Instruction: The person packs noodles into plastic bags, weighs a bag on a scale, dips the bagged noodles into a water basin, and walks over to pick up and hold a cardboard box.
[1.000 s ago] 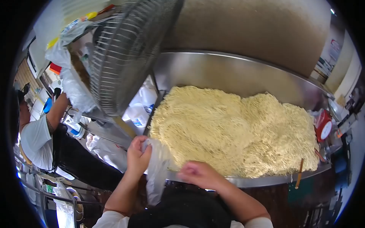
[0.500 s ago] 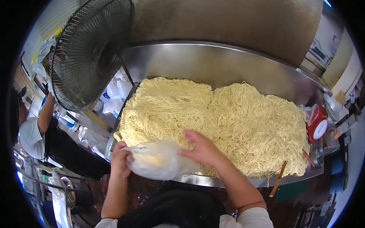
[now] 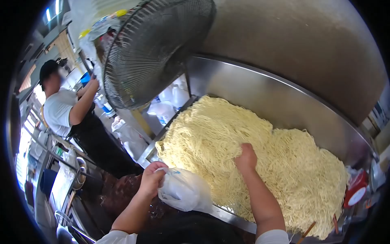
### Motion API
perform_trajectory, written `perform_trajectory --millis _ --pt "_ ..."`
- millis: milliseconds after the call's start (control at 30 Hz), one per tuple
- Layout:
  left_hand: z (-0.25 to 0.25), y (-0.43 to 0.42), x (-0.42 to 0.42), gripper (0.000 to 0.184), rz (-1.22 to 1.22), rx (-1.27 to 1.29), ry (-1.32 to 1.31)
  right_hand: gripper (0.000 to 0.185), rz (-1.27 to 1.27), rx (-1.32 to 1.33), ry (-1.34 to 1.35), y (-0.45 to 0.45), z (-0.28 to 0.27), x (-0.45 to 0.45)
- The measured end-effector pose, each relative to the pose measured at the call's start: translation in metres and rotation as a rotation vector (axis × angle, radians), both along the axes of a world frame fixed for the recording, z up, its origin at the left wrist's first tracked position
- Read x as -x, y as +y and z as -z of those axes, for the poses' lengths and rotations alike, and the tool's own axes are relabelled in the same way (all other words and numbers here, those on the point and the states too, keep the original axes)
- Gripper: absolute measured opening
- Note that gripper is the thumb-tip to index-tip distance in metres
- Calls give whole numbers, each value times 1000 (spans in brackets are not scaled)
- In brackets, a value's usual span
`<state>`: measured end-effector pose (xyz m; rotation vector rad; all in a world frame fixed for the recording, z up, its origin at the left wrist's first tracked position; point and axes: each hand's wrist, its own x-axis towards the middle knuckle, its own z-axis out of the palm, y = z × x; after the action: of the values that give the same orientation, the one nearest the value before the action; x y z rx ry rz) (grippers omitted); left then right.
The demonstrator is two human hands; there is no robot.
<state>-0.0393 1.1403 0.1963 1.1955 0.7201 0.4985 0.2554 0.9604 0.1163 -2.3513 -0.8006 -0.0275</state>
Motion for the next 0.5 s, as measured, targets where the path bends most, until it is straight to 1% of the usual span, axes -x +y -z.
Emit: perform_trajectory --millis 33,67,133,167,233,300,367,400,433,467,500 --pt "-3 3 1 6 -21 -2 -5 48 117 -103 34 1 0 1" --pt "-7 6 0 6 -15 4 -13 48 101 -102 30 1 1 -4" --pt "-16 11 0 6 -6 3 -23 41 36 -528 326 -3 1 -15" --pt "-16 13 -1 6 -12 7 -31 41 29 -522 320 -2 -14 -12" --pt "-18 17 -1 6 9 7 -43 37 146 -780 248 2 -69 -3" --pt "-22 18 -3 7 -9 5 -51 42 51 -835 82 0 -102 -27" --pt "-26 12 -7 7 -44 -8 -51 46 -117 -1024 142 4 -174 -16" --pt "-27 11 -6 6 -58 -29 -46 43 56 -1055 98 7 -185 -36" --pt "-27 12 -4 6 -70 -47 -41 36 -153 -1168 99 9 -226 -32" --pt "-27 13 -2 4 -86 -40 -47 31 -229 -1314 146 12 -251 -47" --pt "-26 16 2 3 -110 -36 -53 31 -146 -1347 126 15 -283 -51"
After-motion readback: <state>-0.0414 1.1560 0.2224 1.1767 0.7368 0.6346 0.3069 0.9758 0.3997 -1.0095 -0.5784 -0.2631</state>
